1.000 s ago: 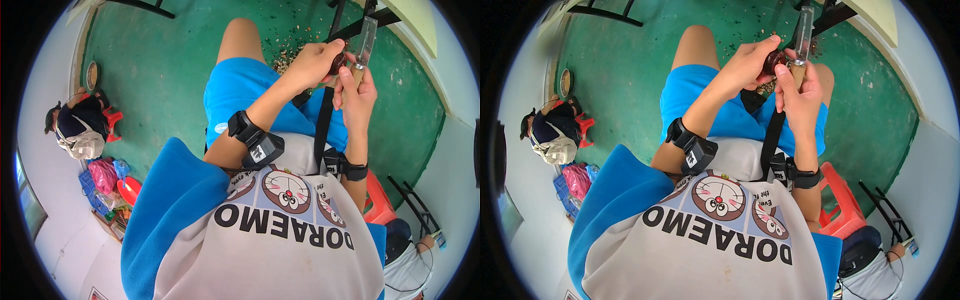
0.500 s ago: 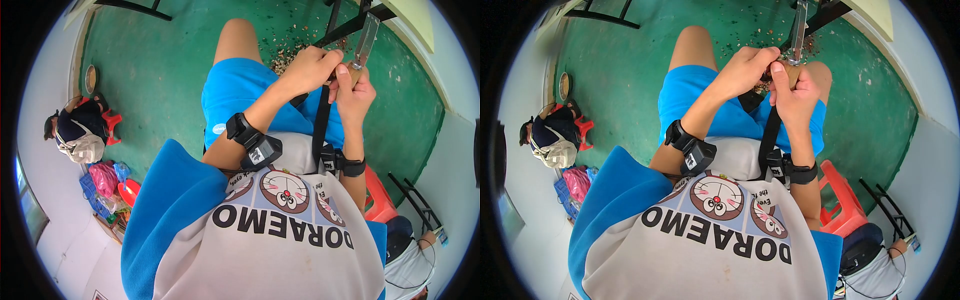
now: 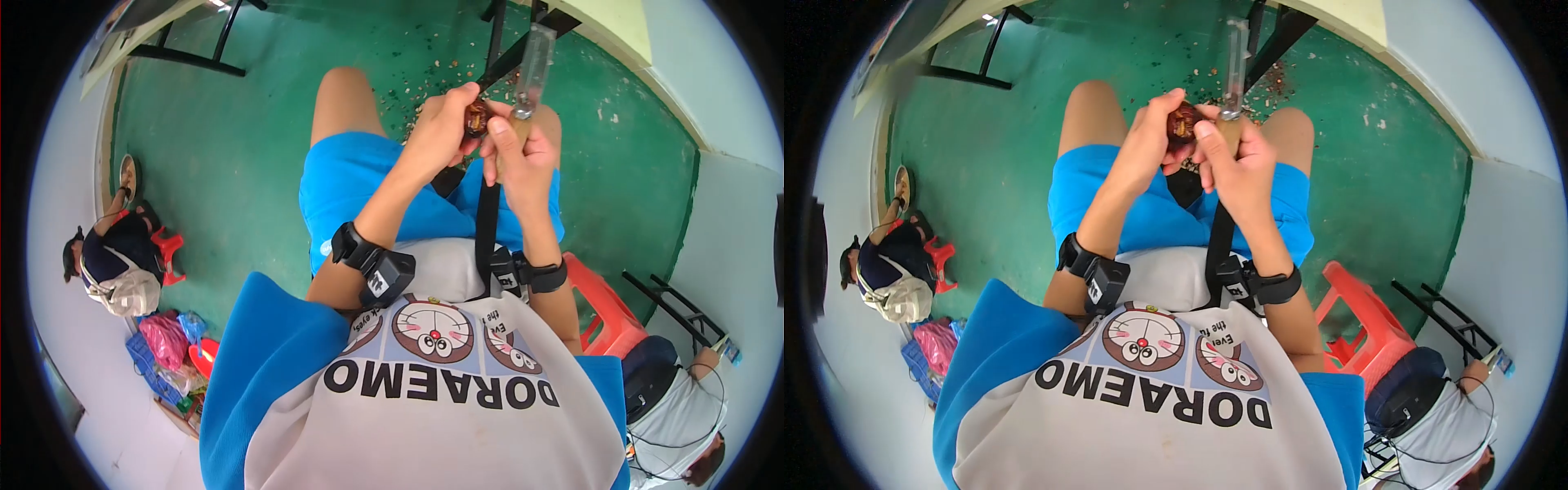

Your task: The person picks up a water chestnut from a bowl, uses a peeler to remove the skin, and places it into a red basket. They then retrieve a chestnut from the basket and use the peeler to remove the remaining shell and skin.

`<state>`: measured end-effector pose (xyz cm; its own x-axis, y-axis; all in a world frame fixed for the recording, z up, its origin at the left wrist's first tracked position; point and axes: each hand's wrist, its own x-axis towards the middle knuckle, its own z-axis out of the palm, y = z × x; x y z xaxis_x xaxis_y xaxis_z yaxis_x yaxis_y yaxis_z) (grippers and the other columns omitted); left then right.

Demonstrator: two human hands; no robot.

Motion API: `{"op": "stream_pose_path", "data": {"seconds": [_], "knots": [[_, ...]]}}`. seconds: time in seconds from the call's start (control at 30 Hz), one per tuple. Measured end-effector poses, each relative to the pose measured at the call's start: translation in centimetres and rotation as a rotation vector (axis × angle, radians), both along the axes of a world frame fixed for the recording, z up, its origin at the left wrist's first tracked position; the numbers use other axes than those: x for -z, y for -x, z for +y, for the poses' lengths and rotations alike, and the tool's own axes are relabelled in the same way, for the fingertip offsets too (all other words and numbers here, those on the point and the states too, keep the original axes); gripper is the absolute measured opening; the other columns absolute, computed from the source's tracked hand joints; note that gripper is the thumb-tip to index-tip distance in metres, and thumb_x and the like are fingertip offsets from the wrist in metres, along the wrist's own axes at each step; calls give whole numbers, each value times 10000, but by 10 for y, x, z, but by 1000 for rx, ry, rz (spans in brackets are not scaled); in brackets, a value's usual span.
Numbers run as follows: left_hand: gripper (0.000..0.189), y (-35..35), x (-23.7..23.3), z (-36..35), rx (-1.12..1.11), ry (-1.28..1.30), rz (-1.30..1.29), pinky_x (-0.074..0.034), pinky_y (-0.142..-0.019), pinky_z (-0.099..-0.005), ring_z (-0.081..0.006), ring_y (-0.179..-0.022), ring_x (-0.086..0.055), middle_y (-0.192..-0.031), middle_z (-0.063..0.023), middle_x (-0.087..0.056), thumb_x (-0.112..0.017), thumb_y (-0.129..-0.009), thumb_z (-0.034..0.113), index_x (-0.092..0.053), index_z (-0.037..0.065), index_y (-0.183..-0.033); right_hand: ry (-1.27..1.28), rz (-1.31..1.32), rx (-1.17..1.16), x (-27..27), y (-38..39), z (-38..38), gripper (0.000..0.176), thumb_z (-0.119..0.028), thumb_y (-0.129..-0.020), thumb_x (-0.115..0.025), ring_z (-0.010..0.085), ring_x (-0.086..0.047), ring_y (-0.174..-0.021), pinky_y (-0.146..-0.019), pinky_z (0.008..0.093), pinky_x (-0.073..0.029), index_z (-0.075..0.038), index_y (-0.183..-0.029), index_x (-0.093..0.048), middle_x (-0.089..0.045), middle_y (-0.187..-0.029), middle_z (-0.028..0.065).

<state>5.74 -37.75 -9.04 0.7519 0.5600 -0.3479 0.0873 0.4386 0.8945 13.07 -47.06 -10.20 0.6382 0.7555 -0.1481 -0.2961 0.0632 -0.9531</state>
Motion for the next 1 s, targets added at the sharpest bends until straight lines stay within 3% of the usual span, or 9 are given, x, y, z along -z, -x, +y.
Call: {"op": "stream_pose_path", "data": {"seconds": [0.23,0.5,0.6,0.73,0.87,0.93,1.0], "knots": [[455,2,5,5,17,44,34,-248,-328,-221,-78,-360,-330,-474,-21,-415,-309,-843,381,-526,-1,-728,13,-125,31,-2,-1,-3,165,-43,-778,-564,35,-393,-362,-322,175,-283,1,-935,-546,-503,-561,2],[481,-4,3,3,-5,13,96,-291,-375,-225,-79,-418,-382,-512,-25,-433,-353,-863,416,-486,7,-645,99,-328,33,4,1,-1,124,-27,-738,-606,25,-485,-633,-524,175,-392,-21,-858,-572,-548,-728,-10],[492,-4,2,5,1,3,142,-290,-374,-229,-78,-422,-375,-522,-21,-432,-343,-864,423,-474,6,-638,113,-368,6,2,1,0,102,-31,-740,-598,37,-494,-637,-531,185,-401,-17,-838,-571,-549,-721,-11],[494,-3,4,5,86,82,152,-271,-347,-229,-74,-407,-354,-518,-14,-420,-327,-863,435,-458,16,-636,116,-275,-13,2,-5,0,56,-39,-749,-581,25,-478,-588,-493,180,-385,-16,-797,-560,-537,-669,-13],[480,-2,6,4,123,113,132,-237,-320,-221,-68,-383,-331,-499,-1,-401,-321,-862,435,-453,33,-636,92,-149,-8,0,-4,2,26,-46,-762,-559,18,-426,-440,-386,177,-331,-24,-760,-545,-487,-550,-28],[446,-4,6,1,90,177,125,-125,-311,-204,-34,-346,-206,-439,41,-303,-307,-860,449,-467,73,-679,83,-125,0,-3,-4,4,25,-46,-767,-553,18,-401,-395,-352,178,-305,-27,-755,-543,-466,-519,-35],[449,-5,4,4,71,160,117,-128,-313,-203,-35,-346,-205,-438,41,-301,-303,-863,445,-480,65,-703,65,-115,-22,-4,-5,7,20,-48,-775,-548,24,-399,-376,-336,175,-295,-29,-771,-542,-454,-499,-37]]}}
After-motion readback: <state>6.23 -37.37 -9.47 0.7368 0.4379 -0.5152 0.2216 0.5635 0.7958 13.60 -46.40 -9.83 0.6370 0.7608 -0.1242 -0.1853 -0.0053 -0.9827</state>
